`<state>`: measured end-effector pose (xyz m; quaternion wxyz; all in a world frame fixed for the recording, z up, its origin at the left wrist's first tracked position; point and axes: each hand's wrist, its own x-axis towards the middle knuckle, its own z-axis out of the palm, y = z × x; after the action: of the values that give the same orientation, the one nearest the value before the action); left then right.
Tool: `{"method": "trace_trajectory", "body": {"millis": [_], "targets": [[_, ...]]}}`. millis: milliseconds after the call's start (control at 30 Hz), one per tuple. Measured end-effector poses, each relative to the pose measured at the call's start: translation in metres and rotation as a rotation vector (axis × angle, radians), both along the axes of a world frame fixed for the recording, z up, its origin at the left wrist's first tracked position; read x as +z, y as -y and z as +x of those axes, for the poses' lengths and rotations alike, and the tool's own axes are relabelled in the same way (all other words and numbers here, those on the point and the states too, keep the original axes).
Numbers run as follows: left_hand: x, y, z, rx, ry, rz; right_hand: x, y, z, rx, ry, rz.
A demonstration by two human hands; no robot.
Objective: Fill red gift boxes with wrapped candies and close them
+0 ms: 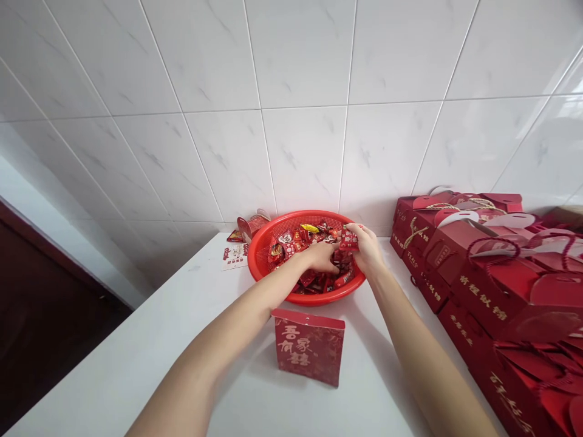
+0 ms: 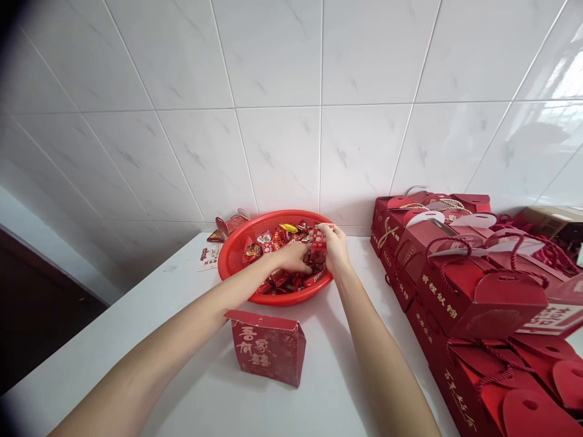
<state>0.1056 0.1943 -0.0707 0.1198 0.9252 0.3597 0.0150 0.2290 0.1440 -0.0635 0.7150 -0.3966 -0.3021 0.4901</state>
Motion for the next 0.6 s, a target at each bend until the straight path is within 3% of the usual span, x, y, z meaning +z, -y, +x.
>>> {"method": "trace_trajectory", "body": {"millis": [300,433,600], "targets": [[0.015,-0.015,-0.023,0.112,0.570,0.029,0.000,-0.002,-0.002,-0.071,-0.080,0.044],[0.015,-0.020,-0.025,0.101,0.816,-0.094,-0.001,-0.003,-0.002,-0.093,-0.097,0.047],[0.018,-0.018,-0.022,0.064,0.954,-0.223,-0.003,-0.005,-0.001,-0.054,-0.072,0.024]]}}
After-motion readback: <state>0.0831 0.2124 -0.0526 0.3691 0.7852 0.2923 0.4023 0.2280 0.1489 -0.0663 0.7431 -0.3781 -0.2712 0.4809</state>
